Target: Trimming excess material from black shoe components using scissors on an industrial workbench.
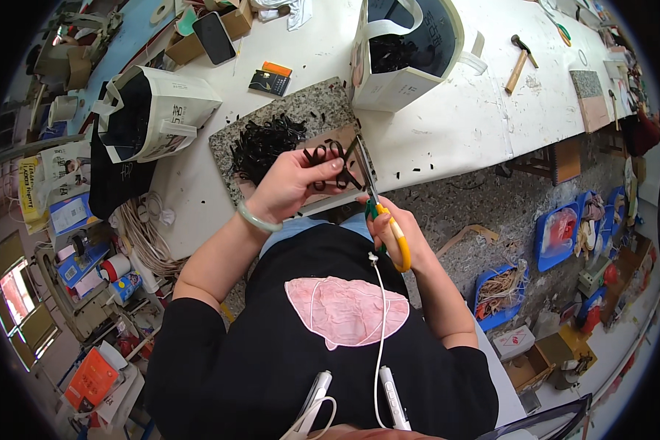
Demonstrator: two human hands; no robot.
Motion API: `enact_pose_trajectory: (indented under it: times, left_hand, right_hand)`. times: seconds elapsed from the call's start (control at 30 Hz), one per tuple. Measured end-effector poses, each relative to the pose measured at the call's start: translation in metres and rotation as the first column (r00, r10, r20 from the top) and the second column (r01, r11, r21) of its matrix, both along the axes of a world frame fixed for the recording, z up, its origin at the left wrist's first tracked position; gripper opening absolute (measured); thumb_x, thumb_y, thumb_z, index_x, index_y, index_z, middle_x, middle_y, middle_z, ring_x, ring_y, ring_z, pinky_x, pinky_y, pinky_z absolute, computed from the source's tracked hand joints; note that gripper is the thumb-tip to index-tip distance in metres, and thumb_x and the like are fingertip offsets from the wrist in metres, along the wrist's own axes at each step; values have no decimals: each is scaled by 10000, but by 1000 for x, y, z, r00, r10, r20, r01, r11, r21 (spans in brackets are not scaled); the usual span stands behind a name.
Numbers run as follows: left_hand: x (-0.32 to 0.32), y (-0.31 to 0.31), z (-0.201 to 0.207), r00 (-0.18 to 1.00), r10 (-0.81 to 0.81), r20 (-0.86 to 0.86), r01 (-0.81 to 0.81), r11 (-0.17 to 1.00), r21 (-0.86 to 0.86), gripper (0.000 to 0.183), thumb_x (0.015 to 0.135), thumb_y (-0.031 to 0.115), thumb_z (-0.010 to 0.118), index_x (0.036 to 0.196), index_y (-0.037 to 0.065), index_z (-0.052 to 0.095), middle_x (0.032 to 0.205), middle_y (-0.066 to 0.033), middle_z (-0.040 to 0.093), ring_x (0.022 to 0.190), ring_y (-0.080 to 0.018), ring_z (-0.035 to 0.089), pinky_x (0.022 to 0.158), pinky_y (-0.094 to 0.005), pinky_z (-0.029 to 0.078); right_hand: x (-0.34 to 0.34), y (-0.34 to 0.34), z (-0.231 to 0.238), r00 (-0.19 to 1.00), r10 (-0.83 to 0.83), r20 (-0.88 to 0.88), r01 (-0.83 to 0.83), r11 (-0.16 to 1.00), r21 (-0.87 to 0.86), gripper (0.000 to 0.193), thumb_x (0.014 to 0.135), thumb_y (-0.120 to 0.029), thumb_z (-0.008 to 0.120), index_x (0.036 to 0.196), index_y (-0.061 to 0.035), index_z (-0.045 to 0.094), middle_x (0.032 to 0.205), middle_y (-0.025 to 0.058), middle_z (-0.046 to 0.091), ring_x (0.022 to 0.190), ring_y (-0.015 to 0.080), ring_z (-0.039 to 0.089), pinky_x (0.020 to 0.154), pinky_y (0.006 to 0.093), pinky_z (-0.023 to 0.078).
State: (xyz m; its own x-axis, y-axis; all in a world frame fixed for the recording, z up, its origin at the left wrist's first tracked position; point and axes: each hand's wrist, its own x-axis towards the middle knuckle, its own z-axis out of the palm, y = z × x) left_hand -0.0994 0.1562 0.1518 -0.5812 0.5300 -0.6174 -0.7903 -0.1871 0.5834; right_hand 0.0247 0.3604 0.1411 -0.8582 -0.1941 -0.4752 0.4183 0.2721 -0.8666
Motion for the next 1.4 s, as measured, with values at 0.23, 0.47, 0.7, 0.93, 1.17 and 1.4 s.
enact_pose_trajectory:
  times: [0.23,0.47,0.7,0.93,1.17,1.4]
  left_hand:
    - [14,10,3,994,-90,-67,81,989,-127,160,871,80,679,1005,-6,659,864,-92,680,745,-153,665,635,-232,563]
    - [16,15,10,977,-175,-119,150,970,-190,138,872,88,678,977,1,669,846,-82,680,737,-138,657,618,-223,562]
    - [16,16,12,978,-179,-106,157,970,-184,132,864,93,686,957,-1,677,829,-82,678,725,-129,646,602,-226,561]
    - [18,14,8,975,-194,-105,174,969,-175,147,879,98,669,981,-7,662,835,-90,679,719,-138,654,598,-239,567]
    - [16,16,12,994,-77,81,81,995,-51,193,926,118,616,1066,-15,609,895,-111,677,816,-175,680,689,-280,584]
    - [25,21,-3,980,156,127,-179,964,197,227,962,140,567,1130,-12,555,999,-140,654,989,-214,662,860,-310,545]
  right_hand:
    - [3,2,6,998,-15,-59,17,999,42,549,969,-533,393,1200,-67,567,697,81,616,600,269,587,599,332,457]
    - [7,4,6,997,-10,-74,20,991,131,526,964,-515,416,1189,-66,573,685,97,609,588,283,588,583,343,457]
    - [9,5,6,997,-22,-77,33,990,134,517,959,-514,430,1166,-65,582,657,84,597,556,270,570,568,334,449]
    - [13,3,3,991,-58,-120,71,992,108,488,958,-496,446,1138,-65,590,620,62,572,528,226,540,552,308,433]
    - [29,9,1,982,-188,-7,187,982,-20,457,956,-463,467,1152,-67,581,630,53,566,527,200,527,545,294,424]
    - [37,7,3,978,-177,-110,177,984,-10,496,968,-467,420,1197,-48,556,648,21,528,534,170,485,529,283,393]
